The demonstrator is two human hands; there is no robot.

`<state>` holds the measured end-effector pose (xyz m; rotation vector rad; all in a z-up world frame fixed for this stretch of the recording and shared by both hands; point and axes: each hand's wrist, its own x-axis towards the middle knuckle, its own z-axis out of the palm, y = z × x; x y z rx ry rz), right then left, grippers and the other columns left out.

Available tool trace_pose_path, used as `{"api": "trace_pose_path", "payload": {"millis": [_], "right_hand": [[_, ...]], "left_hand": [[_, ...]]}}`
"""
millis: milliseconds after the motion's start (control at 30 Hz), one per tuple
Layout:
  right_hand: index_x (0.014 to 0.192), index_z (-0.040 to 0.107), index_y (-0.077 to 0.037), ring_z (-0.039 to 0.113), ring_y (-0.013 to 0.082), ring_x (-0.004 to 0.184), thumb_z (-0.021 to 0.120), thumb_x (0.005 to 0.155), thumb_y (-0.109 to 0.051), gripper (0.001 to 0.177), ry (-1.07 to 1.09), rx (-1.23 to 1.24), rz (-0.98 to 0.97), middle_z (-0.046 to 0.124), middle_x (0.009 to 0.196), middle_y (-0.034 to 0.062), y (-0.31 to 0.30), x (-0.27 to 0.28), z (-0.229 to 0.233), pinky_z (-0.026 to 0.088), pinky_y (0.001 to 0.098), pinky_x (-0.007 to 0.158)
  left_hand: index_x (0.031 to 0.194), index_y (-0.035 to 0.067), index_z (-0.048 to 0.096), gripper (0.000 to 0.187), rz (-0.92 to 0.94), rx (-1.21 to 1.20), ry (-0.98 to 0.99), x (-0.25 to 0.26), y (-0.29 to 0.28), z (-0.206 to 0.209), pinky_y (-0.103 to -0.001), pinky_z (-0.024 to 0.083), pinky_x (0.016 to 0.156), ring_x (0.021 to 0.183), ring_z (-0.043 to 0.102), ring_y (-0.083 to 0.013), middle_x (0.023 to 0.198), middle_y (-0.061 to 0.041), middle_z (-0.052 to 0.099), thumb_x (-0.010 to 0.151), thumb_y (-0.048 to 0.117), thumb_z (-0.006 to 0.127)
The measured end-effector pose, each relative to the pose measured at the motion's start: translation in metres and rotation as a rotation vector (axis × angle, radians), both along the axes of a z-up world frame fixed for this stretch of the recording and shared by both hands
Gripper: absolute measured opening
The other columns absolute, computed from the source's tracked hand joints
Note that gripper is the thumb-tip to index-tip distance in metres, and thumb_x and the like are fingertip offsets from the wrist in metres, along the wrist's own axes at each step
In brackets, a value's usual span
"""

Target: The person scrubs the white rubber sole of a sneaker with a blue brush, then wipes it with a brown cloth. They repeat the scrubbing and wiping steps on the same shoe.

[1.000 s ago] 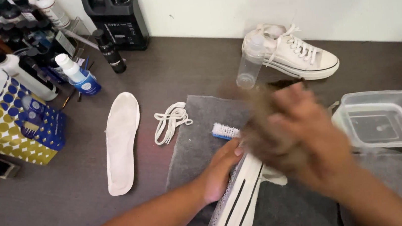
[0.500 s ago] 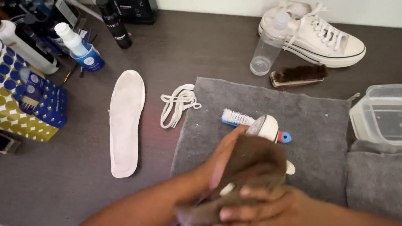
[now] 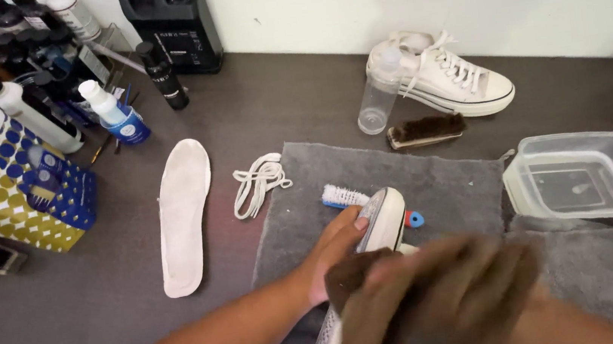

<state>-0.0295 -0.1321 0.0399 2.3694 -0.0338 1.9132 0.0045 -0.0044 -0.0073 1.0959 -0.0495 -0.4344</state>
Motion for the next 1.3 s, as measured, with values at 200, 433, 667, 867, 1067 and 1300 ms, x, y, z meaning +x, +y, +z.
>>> {"api": "trace_pose_path", "payload": {"millis": [200, 433, 667, 867, 1067, 1300], "right_hand": [[0.120, 0.067, -0.012, 0.066, 0.0083, 0.097, 0.066, 0.099, -0.029, 0.027, 0.506, 1.506, 0.926, 0.069, 0.109, -0.0039, -0.107, 0.052, 0.040, 0.057, 0.0224, 0.089], [0.129, 0.061, -0.001, 0.068, 0.0272, 0.123, 0.063, 0.099, -0.017, 0.033, 0.279, 1.494, 1.332, 0.068, 0.128, 0.0111, -0.096, 0.069, 0.056, 0.062, 0.0434, 0.112], [0.133, 0.058, -0.005, 0.065, 0.0244, 0.125, 0.061, 0.107, -0.009, 0.027, 0.006, 1.182, 1.141, 0.066, 0.135, 0.0118, -0.113, 0.099, 0.033, 0.058, 0.0445, 0.116], [0.123, 0.064, -0.006, 0.035, 0.0436, 0.156, 0.042, 0.106, -0.024, 0.033, 0.930, 0.012, 1.634, 0.049, 0.154, 0.0115, -0.072, 0.073, 0.040, 0.022, 0.0654, 0.134], [0.156, 0.043, -0.020, 0.017, 0.0391, 0.159, 0.018, 0.109, -0.046, 0.059, 0.829, -0.470, 1.473, 0.032, 0.166, 0.0104, -0.076, 0.051, 0.003, -0.004, 0.0703, 0.127], [0.107, 0.066, -0.017, 0.052, 0.0274, 0.103, 0.055, 0.098, -0.046, 0.033, 0.625, -0.351, 1.499, 0.058, 0.112, 0.0054, -0.054, 0.035, 0.050, 0.038, 0.0482, 0.087]], "left_hand": [[0.110, 0.010, 0.061, 0.041, -0.045, 0.126, -0.200, -0.002, 0.006, 0.013, -0.032, 0.042, 0.091, 0.095, 0.055, -0.0162, 0.099, -0.003, 0.059, 0.100, 0.047, 0.046], [0.111, 0.011, 0.061, 0.041, -0.072, 0.168, -0.131, -0.001, 0.006, 0.013, -0.033, 0.043, 0.090, 0.095, 0.057, -0.0176, 0.099, -0.003, 0.061, 0.099, 0.047, 0.045], [0.116, 0.010, 0.061, 0.043, -0.079, 0.125, -0.101, 0.001, 0.005, 0.007, -0.031, 0.044, 0.086, 0.091, 0.057, -0.0160, 0.098, -0.003, 0.062, 0.098, 0.047, 0.048], [0.121, 0.008, 0.060, 0.042, -0.101, -0.087, 0.004, 0.001, 0.002, -0.003, -0.032, 0.044, 0.091, 0.097, 0.057, -0.0169, 0.104, -0.005, 0.062, 0.099, 0.043, 0.051], [0.127, 0.002, 0.057, 0.043, -0.186, -0.488, 0.194, -0.002, 0.002, -0.012, -0.034, 0.047, 0.098, 0.103, 0.059, -0.0197, 0.110, -0.011, 0.063, 0.106, 0.037, 0.045], [0.134, -0.004, 0.053, 0.043, -0.333, -0.940, 0.403, 0.005, -0.005, -0.014, -0.035, 0.049, 0.105, 0.111, 0.061, -0.0228, 0.118, -0.018, 0.064, 0.113, 0.031, 0.038]]}}
